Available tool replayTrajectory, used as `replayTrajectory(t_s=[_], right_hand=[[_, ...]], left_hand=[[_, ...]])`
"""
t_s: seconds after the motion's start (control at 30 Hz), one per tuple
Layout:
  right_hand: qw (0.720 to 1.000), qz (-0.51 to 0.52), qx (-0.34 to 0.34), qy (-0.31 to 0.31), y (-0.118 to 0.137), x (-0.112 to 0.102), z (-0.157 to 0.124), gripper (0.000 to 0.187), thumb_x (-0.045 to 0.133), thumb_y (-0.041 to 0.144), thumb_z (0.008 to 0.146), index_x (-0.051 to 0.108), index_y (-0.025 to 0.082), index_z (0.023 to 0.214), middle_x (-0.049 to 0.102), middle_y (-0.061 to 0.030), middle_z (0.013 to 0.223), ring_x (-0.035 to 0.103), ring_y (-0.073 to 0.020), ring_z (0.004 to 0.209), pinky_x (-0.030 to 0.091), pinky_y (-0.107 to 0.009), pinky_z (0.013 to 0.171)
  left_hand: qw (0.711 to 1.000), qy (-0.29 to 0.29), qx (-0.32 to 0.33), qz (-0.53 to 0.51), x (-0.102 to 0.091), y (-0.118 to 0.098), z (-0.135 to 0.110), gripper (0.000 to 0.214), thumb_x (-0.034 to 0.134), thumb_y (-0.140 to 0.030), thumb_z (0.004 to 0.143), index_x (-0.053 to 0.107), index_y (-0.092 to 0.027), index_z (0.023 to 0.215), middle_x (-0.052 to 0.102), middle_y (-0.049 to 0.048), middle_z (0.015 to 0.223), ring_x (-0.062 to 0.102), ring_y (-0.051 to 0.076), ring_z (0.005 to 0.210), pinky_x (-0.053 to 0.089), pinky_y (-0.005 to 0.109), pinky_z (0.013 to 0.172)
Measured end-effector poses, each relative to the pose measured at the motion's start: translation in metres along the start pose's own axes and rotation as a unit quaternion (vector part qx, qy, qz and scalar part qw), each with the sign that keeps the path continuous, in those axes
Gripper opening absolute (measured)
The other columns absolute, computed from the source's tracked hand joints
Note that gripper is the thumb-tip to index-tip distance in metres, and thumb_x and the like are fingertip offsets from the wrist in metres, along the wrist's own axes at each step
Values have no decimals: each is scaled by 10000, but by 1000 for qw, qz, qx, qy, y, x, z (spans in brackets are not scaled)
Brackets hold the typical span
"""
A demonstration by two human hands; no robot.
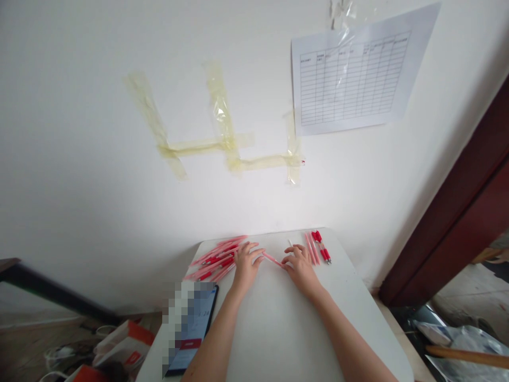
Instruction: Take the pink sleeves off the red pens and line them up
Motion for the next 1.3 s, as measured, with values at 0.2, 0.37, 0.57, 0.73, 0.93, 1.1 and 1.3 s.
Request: replayTrajectory(t_s=[0.2, 0.37, 0.57, 0.73, 0.93, 1.1, 1.3], right_hand=[[999, -16, 14, 25, -5, 13, -1, 103, 641, 254, 884, 743, 264, 877, 640, -81, 1222, 441, -309, 1284, 403, -534, 1069], [999, -19, 19, 26, -5, 13, -1, 115, 641, 267, 885, 754, 267, 862, 639, -82, 1214, 431, -316, 1274, 388, -539, 1074], [1000, -15, 16, 19, -7, 13, 0, 120, 644, 273, 876, 762, 272, 852, 639, -80, 1193, 437, -308, 1269, 390, -529, 1077], [1000, -22, 8, 0, -5, 7, -1, 130, 649, 255, 877, 772, 278, 841, 648, -84, 1171, 455, -313, 1254, 410, -543, 1068], [999, -10, 12, -39, -14, -13, 1, 175, 603, 292, 922, 777, 295, 905, 664, -87, 1146, 510, -304, 1190, 459, -530, 1024], [999, 16, 12, -31, -23, -31, 2, 178, 606, 351, 925, 776, 299, 915, 666, -76, 1141, 502, -295, 1204, 437, -539, 1044], [995, 36, 1, 89, -18, -33, -4, 152, 815, 430, 719, 755, 292, 742, 632, -55, 1192, 461, -320, 1268, 370, -584, 1094]], left_hand=[[1000, 11, -8, 8, 4, 1, 0, 211, 691, -216, 860, 770, -341, 1010, 665, 27, 1315, 448, 314, 1363, 255, 661, 1158], [999, 15, -31, 18, 3, 4, -1, 183, 702, -207, 849, 777, -329, 962, 657, 30, 1319, 433, 325, 1379, 226, 703, 1157], [998, 3, -64, 19, -4, 11, 0, 177, 710, -213, 842, 780, -331, 953, 642, 41, 1322, 418, 338, 1393, 181, 764, 1153], [997, -7, -80, 14, -11, 13, 1, 194, 690, -202, 855, 786, -326, 970, 644, 45, 1311, 408, 342, 1392, 148, 742, 1178], [996, -20, -84, 25, -18, 11, 0, 194, 700, -210, 849, 786, -338, 966, 656, 39, 1301, 428, 347, 1377, 165, 746, 1172], [996, -19, -86, 26, -17, 12, 0, 184, 701, -222, 852, 783, -341, 966, 659, 35, 1307, 419, 347, 1391, 138, 757, 1172], [996, -11, -88, 17, -14, 13, -1, 189, 687, -212, 862, 781, -320, 986, 640, 49, 1331, 381, 339, 1420, 95, 748, 1182]])
Point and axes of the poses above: each hand's wrist, its own z-axis towards the middle knuckle, its own x-axis out of the palm, y = z × x, the point moved 10 cm from there along z, towards the middle knuckle
